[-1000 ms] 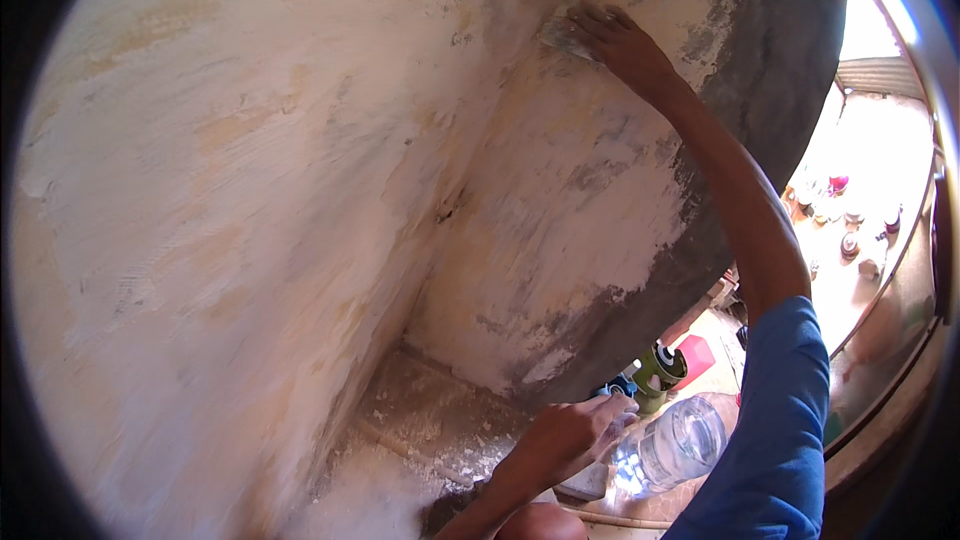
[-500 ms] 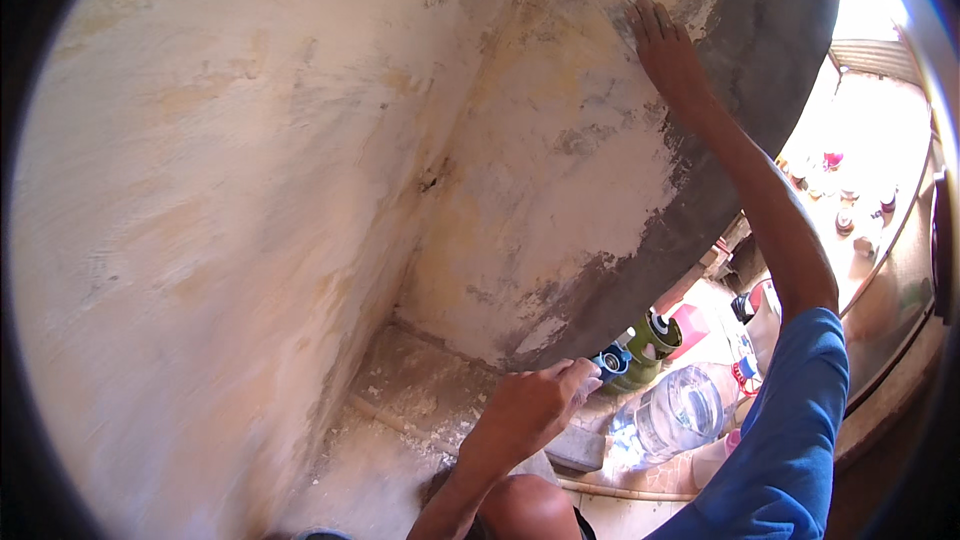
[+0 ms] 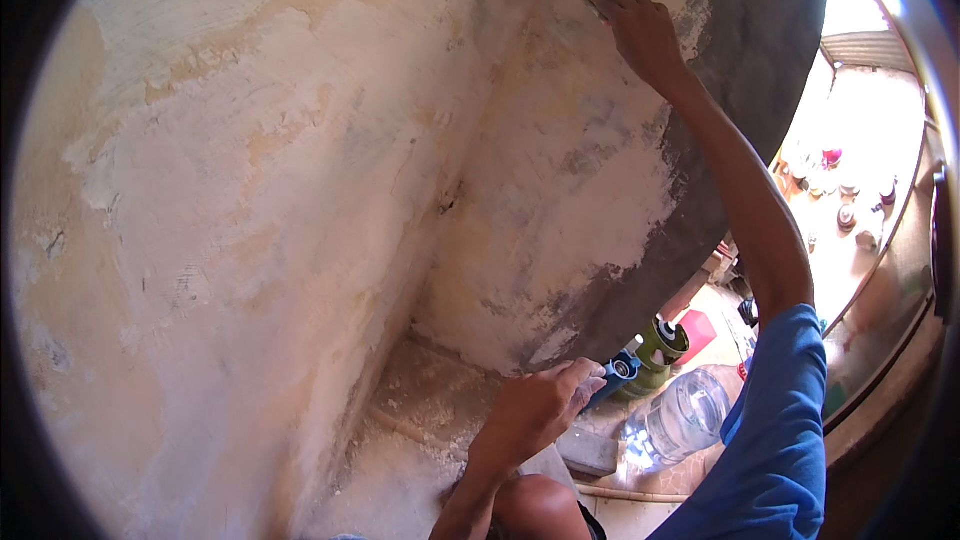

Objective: The person applies patching compound to a corner wall by hand and with a putty knife, smoothing it over damaged areas. They scoop compound from a container and spread it repeatedly across the wall surface.

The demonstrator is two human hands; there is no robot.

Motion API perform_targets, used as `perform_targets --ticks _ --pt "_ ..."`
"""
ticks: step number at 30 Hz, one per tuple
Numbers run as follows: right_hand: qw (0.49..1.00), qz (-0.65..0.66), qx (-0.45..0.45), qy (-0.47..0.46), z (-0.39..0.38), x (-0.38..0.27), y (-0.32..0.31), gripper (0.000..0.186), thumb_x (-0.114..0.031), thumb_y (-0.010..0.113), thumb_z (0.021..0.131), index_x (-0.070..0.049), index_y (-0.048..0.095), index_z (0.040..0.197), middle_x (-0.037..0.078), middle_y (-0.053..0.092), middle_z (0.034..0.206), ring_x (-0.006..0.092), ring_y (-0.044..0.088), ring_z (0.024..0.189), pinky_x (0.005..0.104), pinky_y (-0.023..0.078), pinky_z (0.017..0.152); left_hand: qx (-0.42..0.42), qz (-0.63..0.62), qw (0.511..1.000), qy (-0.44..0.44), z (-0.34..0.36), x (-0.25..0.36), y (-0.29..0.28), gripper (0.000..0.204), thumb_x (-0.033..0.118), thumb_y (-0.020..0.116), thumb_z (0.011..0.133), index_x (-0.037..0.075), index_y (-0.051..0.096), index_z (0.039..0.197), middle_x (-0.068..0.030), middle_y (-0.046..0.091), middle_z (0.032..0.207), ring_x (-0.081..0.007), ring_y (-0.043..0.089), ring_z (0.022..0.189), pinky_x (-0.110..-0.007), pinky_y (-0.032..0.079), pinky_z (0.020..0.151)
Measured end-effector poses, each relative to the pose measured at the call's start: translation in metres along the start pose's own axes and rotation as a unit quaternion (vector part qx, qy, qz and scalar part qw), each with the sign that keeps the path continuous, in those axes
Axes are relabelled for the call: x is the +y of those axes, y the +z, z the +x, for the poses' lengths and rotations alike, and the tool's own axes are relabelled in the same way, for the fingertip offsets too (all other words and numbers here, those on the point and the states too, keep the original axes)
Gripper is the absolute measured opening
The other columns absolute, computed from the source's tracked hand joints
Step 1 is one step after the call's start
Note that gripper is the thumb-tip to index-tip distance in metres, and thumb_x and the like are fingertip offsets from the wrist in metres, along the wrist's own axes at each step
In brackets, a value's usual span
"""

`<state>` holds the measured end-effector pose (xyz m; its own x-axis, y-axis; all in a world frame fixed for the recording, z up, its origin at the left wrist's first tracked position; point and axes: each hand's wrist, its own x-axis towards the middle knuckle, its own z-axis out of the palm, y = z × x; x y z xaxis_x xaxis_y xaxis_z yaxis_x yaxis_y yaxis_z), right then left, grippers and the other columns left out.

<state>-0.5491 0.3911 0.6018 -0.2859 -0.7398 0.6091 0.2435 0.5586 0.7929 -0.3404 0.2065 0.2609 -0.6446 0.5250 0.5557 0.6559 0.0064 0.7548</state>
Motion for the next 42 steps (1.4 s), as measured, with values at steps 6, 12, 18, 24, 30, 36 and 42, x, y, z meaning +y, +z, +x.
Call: perform_targets --ticks 6,12,18,24,30,36,42 --pt "0.999 -0.033 -0.022 -0.006 0.023 -0.011 0.034 0.027 -0.011 0.062 0.087 -0.012 0.065 0.114 0.001 0.061 0.116 0.0224 0.058 0.108 0.0389 0.051 0.076 0.007 -0.021 1.000 -0.008 0.004 -0.015 0.007 0.019 0.026 0.059 0.096 0.011 0.063 0.109 -0.0116 0.071 0.100 -0.0330 0.069 0.088 -0.042 0.054 0.071" --pt "0.988 -0.038 -0.135 -0.072 -0.018 -0.048 0.018 0.024 -0.010 0.065 0.083 -0.013 0.067 0.108 0.001 0.061 0.111 0.0227 0.057 0.104 0.0383 0.049 0.076 -0.002 -0.015 1.000 -0.008 0.006 -0.020 0.008 0.020 0.025 0.059 0.097 0.011 0.062 0.110 -0.0138 0.071 0.098 -0.0341 0.069 0.088 -0.042 0.054 0.071" --pt "0.979 0.007 -0.180 -0.100 -0.039 -0.038 -0.011 0.033 -0.004 0.062 0.081 -0.015 0.068 0.111 0.000 0.062 0.114 0.0229 0.057 0.106 0.0373 0.049 0.078 0.004 -0.003 1.000 -0.005 0.002 0.000 -0.007 0.020 0.024 0.059 0.096 0.011 0.063 0.110 -0.0143 0.070 0.099 -0.0341 0.068 0.088 -0.042 0.053 0.070" --pt "0.996 0.038 -0.038 -0.068 0.030 0.006 0.005 0.038 -0.002 0.061 0.083 -0.016 0.066 0.118 0.000 0.062 0.120 0.0226 0.054 0.114 0.0389 0.048 0.086 0.028 -0.020 0.999 0.011 -0.001 -0.002 -0.002 0.020 0.026 0.059 0.097 0.011 0.064 0.109 -0.0146 0.071 0.098 -0.0346 0.069 0.087 -0.043 0.054 0.070" --pt "0.991 -0.006 -0.023 -0.128 0.046 0.020 0.032 0.039 -0.007 0.061 0.085 -0.016 0.063 0.123 -0.001 0.057 0.127 0.0212 0.051 0.121 0.0381 0.043 0.099 0.029 -0.022 0.999 -0.020 0.002 -0.014 -0.004 0.021 0.027 0.059 0.097 0.011 0.063 0.109 -0.0144 0.071 0.097 -0.0359 0.068 0.088 -0.043 0.054 0.071" --pt "0.980 -0.162 -0.016 -0.114 0.022 0.034 0.070 0.047 -0.009 0.063 0.083 -0.013 0.058 0.129 0.001 0.050 0.137 0.0216 0.047 0.126 0.0380 0.046 0.096 0.010 -0.011 0.999 -0.032 0.010 -0.033 0.010 0.021 0.027 0.059 0.096 0.011 0.062 0.109 -0.0141 0.071 0.097 -0.0355 0.068 0.088 -0.044 0.054 0.070" --pt "0.983 -0.173 -0.049 -0.046 -0.005 0.031 0.057 0.043 -0.009 0.064 0.080 -0.007 0.059 0.123 0.005 0.051 0.129 0.0241 0.051 0.118 0.0396 0.054 0.077 -0.014 -0.008 0.999 -0.028 0.011 -0.026 0.004 0.019 0.025 0.059 0.097 0.011 0.063 0.109 -0.0139 0.071 0.095 -0.0348 0.069 0.088 -0.042 0.055 0.070"
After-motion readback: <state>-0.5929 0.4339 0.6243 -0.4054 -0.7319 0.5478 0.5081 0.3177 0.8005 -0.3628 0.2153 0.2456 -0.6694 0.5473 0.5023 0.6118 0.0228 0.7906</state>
